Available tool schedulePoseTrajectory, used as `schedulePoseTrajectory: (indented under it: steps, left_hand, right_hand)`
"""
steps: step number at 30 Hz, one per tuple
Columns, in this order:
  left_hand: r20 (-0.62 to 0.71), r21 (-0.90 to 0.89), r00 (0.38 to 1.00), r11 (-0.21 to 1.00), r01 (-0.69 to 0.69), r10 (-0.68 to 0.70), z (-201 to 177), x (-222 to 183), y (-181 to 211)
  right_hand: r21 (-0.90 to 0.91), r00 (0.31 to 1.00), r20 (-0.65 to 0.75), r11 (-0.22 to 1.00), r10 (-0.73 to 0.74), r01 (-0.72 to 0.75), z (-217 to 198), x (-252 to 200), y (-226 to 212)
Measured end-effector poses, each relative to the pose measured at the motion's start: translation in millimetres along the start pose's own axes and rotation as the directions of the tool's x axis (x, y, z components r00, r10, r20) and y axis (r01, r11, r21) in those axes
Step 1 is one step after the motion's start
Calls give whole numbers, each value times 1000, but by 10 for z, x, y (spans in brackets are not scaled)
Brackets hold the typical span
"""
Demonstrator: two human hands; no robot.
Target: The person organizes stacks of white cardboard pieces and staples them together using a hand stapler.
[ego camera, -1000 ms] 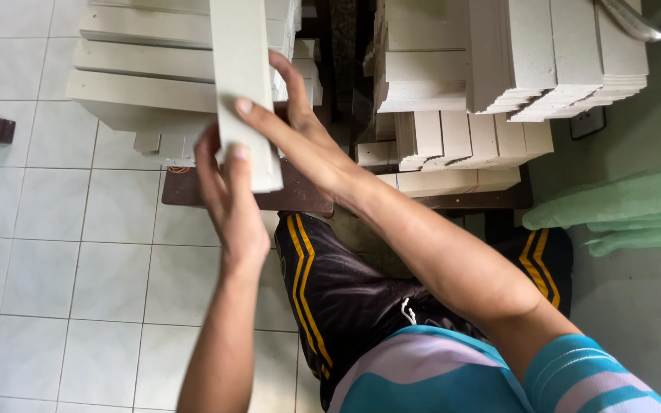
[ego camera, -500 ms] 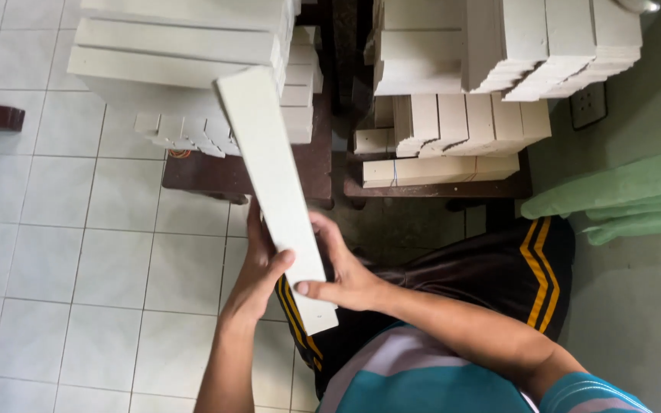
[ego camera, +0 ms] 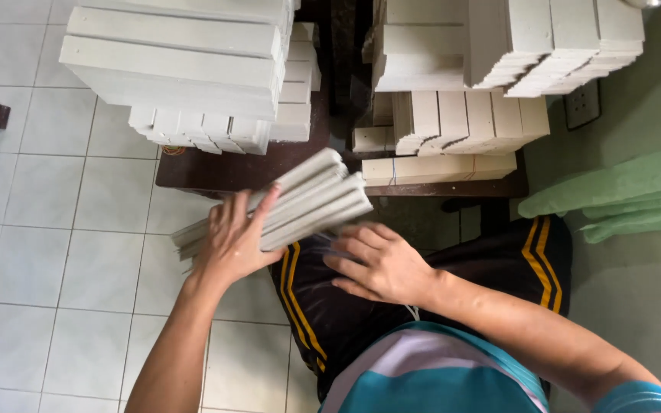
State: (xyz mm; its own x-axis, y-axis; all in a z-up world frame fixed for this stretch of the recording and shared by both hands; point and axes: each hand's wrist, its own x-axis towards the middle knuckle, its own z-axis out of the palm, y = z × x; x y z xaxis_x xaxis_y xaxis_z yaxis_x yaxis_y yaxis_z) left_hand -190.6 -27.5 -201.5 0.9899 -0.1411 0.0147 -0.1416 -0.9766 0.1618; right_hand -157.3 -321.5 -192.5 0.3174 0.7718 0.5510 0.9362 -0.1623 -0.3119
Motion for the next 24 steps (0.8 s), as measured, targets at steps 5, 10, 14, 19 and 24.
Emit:
schedulePoseTrajectory:
  steps: [5,10,14,19,24]
  left_hand:
    - [217,31,962,984,-174,163,41,253,22]
    - [172,45,955,966,-255,244,605,447,-399]
    - [258,11,945,977,-212,202,670,568,-560]
    - [236,25,952,978,-206,194,946,708,-870]
    - [173,58,970,981,-184,171,1194,823,-1121]
  right_hand:
    - [-477,900,354,877,254,-60,247,396,283]
    - [-613,789,476,790,389,-19,558,623,606]
    - [-577,755,524,817,395,-27,966,601,905]
    - [-564,713,540,821,447,-87,1328,727,1134]
    - [-548,728,522,829,445,-114,1523,921,1307]
